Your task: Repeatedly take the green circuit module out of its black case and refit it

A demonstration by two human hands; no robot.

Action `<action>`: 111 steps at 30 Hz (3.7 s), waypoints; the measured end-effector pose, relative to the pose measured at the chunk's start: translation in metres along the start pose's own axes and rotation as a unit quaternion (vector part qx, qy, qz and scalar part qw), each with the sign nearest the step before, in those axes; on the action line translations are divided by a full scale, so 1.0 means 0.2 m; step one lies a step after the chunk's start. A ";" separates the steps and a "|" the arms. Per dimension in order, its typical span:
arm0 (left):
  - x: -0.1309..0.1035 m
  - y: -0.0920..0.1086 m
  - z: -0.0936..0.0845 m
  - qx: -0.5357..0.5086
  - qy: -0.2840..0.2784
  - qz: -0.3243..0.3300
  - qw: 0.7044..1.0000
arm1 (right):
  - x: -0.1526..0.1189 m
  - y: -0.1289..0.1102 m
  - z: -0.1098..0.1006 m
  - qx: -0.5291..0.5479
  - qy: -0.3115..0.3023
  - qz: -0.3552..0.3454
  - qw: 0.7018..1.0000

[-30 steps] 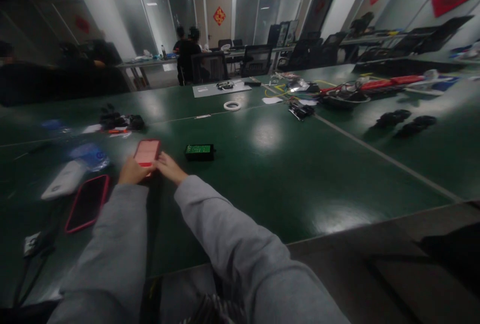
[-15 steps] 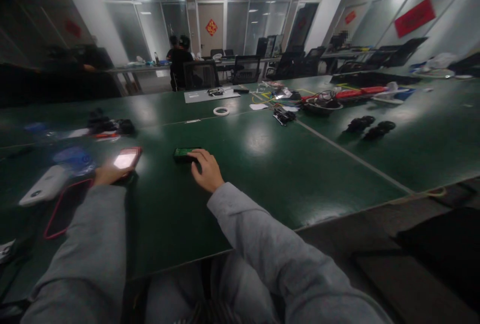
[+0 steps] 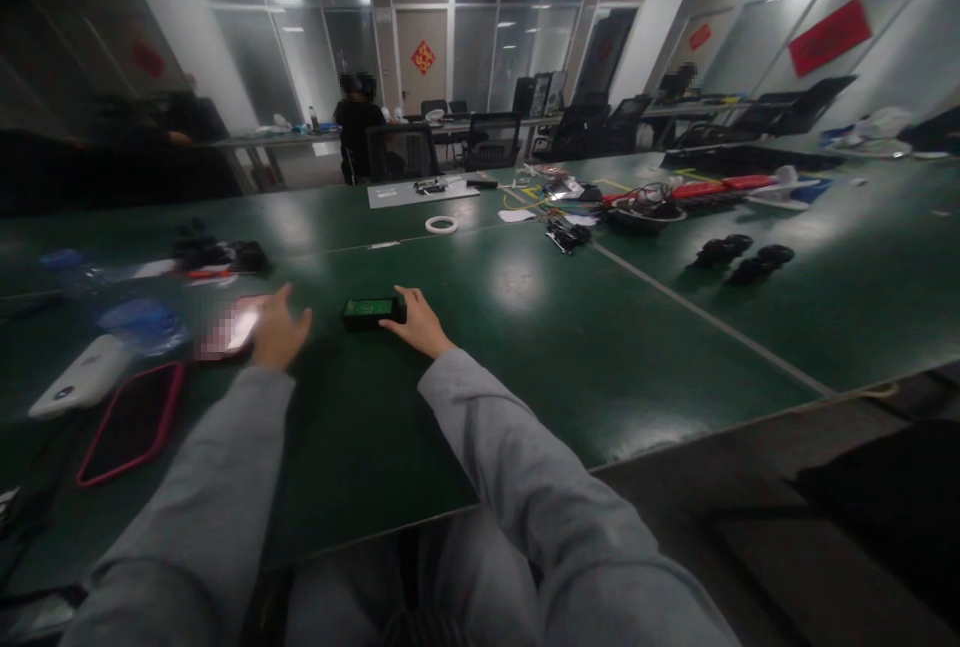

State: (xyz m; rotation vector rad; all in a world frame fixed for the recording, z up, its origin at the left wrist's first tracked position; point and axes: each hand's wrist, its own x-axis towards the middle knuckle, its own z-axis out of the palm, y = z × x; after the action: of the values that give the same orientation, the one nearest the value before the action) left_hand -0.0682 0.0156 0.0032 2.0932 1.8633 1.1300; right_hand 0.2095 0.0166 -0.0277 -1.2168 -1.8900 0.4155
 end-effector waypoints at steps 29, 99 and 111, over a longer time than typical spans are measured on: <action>0.21 -0.35 0.11 0.025 0.006 -0.116 0.993 | 0.03 -0.01 0.02 0.014 -0.072 -0.034 0.997; 0.01 0.31 0.36 -0.646 -0.115 -0.216 0.723 | 0.08 -0.08 0.10 0.365 -0.013 0.186 0.912; 0.00 0.32 0.34 -0.647 -0.118 -0.202 0.725 | 0.08 -0.06 0.08 0.401 -0.064 0.177 0.896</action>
State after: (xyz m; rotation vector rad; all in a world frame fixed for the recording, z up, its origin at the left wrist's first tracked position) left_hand 0.0244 0.0265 -0.0111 0.8728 0.7699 1.3128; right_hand 0.1872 0.0276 -0.0213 -0.9482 -1.3341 1.3484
